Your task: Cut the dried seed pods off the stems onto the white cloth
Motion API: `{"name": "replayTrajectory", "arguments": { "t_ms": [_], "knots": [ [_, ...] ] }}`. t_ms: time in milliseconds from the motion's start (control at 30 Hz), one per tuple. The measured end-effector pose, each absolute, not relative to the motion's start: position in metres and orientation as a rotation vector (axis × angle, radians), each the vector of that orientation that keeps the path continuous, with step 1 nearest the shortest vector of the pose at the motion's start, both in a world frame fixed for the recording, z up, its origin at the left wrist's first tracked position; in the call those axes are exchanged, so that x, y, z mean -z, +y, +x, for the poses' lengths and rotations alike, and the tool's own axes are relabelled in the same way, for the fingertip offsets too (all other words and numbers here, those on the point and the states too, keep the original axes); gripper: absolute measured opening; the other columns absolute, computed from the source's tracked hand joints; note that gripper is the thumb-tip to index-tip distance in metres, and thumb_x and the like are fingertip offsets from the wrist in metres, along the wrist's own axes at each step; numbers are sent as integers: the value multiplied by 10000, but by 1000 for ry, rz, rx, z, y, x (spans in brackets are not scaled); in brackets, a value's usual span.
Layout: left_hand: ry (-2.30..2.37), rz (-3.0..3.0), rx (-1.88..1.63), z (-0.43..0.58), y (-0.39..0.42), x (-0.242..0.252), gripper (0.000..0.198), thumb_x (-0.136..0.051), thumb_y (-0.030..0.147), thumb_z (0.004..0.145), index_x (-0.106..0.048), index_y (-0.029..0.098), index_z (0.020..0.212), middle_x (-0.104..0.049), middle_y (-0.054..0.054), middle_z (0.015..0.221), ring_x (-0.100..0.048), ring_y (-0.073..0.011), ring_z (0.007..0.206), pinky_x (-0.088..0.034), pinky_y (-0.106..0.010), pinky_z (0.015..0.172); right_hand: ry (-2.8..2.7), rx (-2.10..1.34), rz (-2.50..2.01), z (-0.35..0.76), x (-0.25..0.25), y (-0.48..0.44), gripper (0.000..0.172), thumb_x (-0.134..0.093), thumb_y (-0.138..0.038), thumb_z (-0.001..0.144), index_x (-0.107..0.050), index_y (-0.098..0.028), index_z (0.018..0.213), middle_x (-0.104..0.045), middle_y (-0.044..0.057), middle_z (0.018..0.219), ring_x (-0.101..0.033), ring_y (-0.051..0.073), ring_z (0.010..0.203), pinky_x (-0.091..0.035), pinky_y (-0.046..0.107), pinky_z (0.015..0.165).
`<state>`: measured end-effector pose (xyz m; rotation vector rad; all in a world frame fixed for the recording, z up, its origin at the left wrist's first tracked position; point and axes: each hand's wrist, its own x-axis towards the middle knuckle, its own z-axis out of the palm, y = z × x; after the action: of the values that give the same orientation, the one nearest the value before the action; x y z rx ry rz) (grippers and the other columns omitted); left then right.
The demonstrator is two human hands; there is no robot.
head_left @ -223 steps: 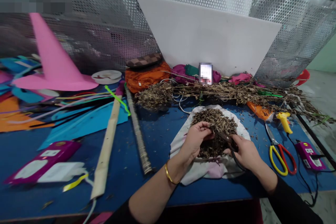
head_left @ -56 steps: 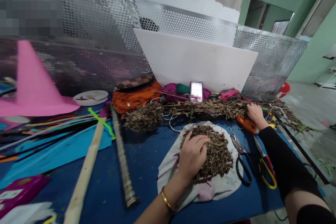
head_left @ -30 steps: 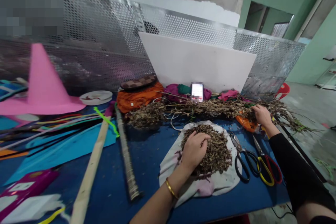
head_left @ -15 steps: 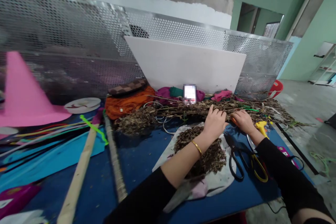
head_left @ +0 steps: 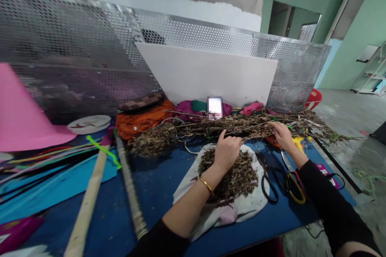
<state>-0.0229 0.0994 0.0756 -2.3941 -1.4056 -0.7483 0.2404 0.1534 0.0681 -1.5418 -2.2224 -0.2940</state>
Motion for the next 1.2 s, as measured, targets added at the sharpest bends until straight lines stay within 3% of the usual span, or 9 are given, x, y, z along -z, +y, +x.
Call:
{"name": "replayTrajectory", "arguments": {
  "t_ms": [233,467,767,967,1200],
  "knots": [
    [-1433,-2356,800,-25,96,-82,258,-392,247,906,-619,207,790,-641,-26,682,-585,-184,719,-277,-452,1034,-2247,274,-1919,288,-61,181,376,-428,-107,785,-674,-215,1047,-689,78,991,-606,190,933,-404,273,838],
    [-1488,-2351,858,-26,105,-84,250,-396,254,905,-622,203,812,-671,-36,740,-605,-190,746,-286,-438,1017,-2292,191,-1993,299,-59,216,548,-413,-67,746,-561,-254,1239,-573,29,1279,-552,153,1101,-391,250,909],
    [-1644,-2349,936,-47,116,-107,287,-390,279,888,-643,199,781,-710,-51,823,-628,-207,824,-292,-423,1002,-2306,131,-1912,311,-56,228,655,-417,-30,678,-528,-232,1292,-531,15,1326,-495,164,1192,-354,261,994],
    [-1662,-2414,809,-67,104,-139,308,-381,287,863,-649,207,734,-713,-50,786,-624,-208,780,-301,-414,991,-2299,138,-1870,314,-49,228,709,-423,-29,660,-480,-241,1335,-502,8,1352,-471,177,1222,-345,289,1020],
    [-1737,-2460,592,-108,86,-169,336,-356,344,842,-634,210,710,-710,-40,760,-623,-212,765,-282,-438,1005,-2285,159,-1861,311,-44,229,629,-431,-41,683,-538,-206,1280,-545,50,1308,-520,191,1171,-380,273,972]
  ]
}}
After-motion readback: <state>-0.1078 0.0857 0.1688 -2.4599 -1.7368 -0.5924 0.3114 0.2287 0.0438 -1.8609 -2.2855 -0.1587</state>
